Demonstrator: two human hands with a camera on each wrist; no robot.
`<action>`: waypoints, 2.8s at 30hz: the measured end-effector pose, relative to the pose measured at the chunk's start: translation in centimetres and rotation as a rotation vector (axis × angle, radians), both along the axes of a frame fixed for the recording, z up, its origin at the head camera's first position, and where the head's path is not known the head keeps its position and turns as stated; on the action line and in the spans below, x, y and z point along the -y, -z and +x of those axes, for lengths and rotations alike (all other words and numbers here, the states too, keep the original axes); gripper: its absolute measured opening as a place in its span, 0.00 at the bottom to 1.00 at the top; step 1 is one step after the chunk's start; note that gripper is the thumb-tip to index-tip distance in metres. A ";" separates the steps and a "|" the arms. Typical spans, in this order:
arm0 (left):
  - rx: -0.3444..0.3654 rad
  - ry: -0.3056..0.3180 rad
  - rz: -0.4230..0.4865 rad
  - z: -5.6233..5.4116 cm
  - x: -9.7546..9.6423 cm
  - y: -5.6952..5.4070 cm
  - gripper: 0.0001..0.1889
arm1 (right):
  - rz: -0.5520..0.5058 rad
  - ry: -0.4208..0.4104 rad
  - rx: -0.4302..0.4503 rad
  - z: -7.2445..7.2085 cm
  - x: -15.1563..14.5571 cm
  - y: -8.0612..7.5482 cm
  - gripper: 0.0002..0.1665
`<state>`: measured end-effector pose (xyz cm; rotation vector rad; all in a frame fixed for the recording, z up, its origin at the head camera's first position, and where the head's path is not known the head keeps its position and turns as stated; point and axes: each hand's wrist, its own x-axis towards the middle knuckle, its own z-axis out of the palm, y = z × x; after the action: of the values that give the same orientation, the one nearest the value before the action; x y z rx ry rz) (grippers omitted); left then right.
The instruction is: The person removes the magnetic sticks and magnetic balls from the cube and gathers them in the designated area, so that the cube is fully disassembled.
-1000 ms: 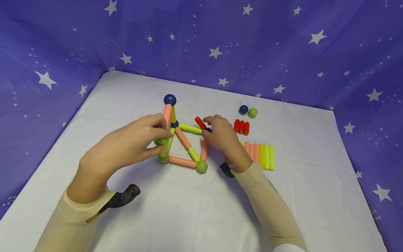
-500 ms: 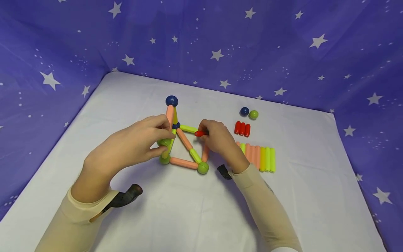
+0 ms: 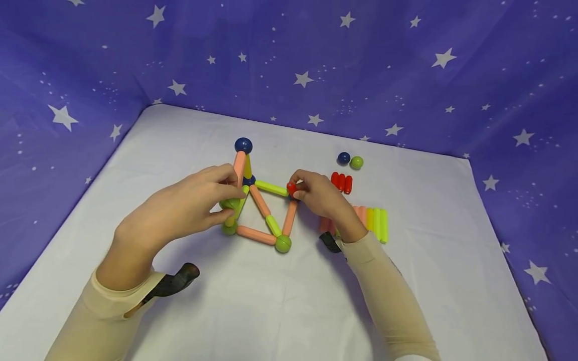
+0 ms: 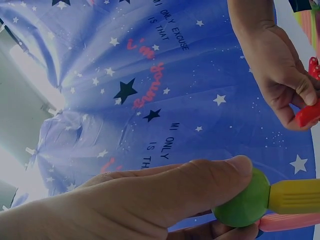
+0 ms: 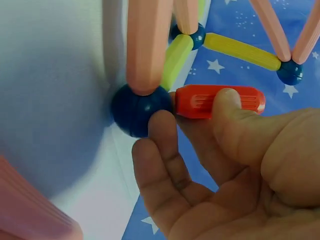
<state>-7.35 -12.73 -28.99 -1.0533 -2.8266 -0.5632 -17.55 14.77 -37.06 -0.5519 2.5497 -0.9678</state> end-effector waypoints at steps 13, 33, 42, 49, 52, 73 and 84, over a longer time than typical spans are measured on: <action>0.023 0.010 -0.005 -0.2 0.6 -0.1 0.12 | 0.305 0.421 -0.098 -2.6 -6.7 -2.0 0.22; 0.067 0.027 0.039 -0.3 1.0 -0.3 0.12 | 0.320 0.347 -0.199 0.3 -6.2 -2.1 0.27; 0.179 0.073 0.268 -1.7 3.0 0.0 0.06 | -0.212 -0.189 -0.517 7.8 4.9 -3.0 0.31; 0.203 -0.087 0.478 -5.4 4.7 2.7 0.09 | -0.207 -0.290 -0.749 8.7 9.7 -2.7 0.26; 0.321 -0.118 0.633 -7.8 4.1 4.3 0.16 | -0.180 -0.262 -0.794 8.6 10.2 -2.5 0.22; 0.751 0.060 1.187 -11.0 4.1 8.6 0.21 | -0.279 -0.300 -0.797 8.1 10.2 -2.0 0.19; 0.739 -0.018 1.138 -7.5 9.6 7.8 0.13 | -0.403 -0.196 -0.707 5.8 8.4 -2.7 0.18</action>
<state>-14.85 -22.33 -36.83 -0.5981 -2.1398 -2.5072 -11.76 6.38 -34.40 -1.4533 2.7882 -1.4124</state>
